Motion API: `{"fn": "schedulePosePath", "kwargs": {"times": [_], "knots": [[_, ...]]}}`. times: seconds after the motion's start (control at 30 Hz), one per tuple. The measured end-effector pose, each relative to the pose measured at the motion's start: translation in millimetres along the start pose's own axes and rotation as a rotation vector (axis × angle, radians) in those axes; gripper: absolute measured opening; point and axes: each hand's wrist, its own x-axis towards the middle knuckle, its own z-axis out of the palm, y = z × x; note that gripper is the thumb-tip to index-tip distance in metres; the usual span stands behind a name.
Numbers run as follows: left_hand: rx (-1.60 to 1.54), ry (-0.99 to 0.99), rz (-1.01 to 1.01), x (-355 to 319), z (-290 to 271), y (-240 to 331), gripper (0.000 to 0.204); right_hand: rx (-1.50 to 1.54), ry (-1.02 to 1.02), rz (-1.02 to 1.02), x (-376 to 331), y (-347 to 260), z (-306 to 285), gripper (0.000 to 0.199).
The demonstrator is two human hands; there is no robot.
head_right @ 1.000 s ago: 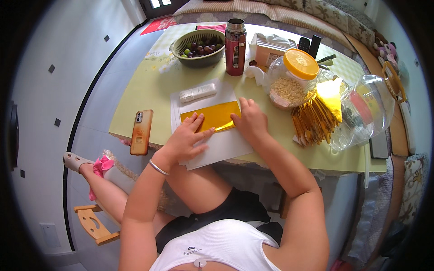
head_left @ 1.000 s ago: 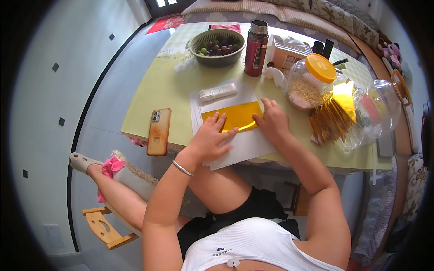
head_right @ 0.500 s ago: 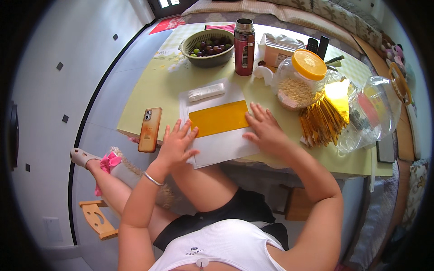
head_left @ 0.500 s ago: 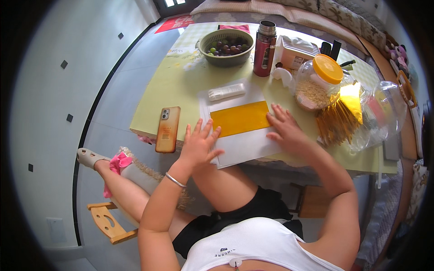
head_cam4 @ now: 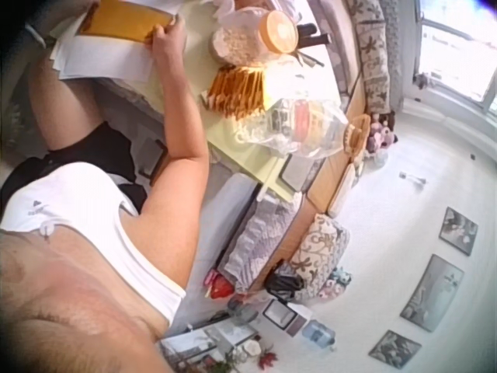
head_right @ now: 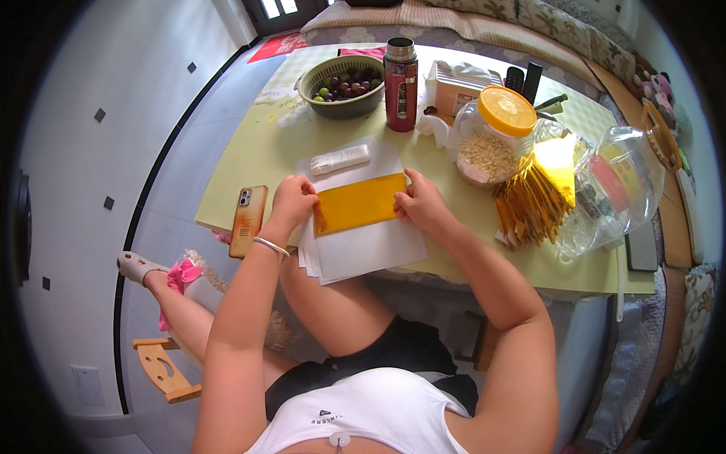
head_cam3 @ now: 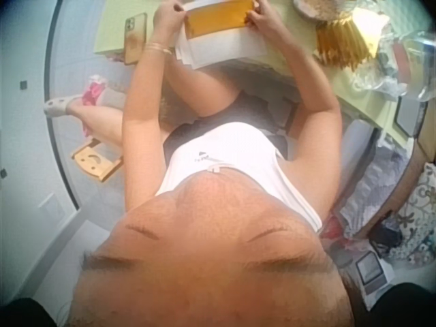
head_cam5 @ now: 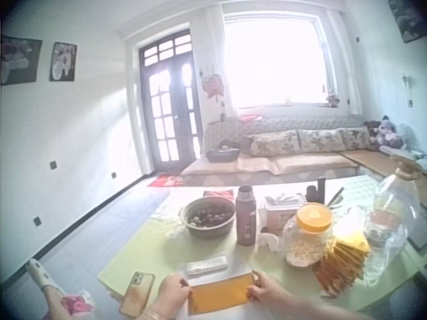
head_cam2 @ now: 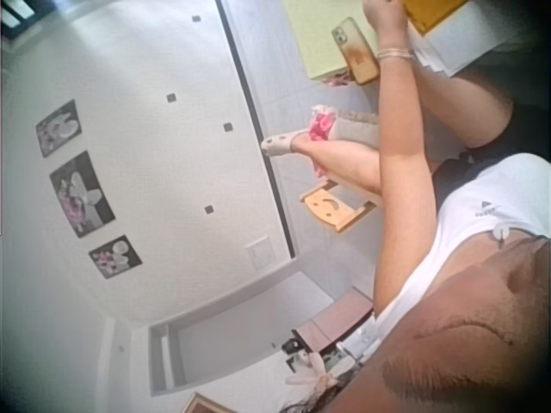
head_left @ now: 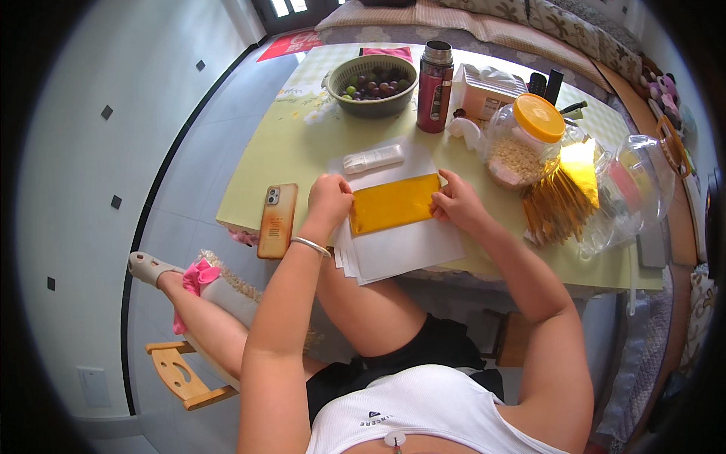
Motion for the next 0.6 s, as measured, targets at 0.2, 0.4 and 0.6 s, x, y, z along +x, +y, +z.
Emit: {"fn": "schedulePosePath", "kwargs": {"times": [0.2, 0.4, 0.6], "knots": [[-0.354, 0.169, -0.047, -20.3, 5.9, 8.6, 0.01, 0.185, -0.012, 0.01, 6.4, 15.0, -8.0, 0.066], [-0.021, 0.179, -0.007, -12.2, 10.9, -3.6, 0.009, 0.16, -0.03, 0.018, 11.6, 14.8, -6.7, 0.065], [-0.54, 0.142, -0.145, -37.0, -8.5, 30.0, 0.002, 0.211, 0.013, 0.005, 5.2, 12.8, -6.4, 0.063]]}}
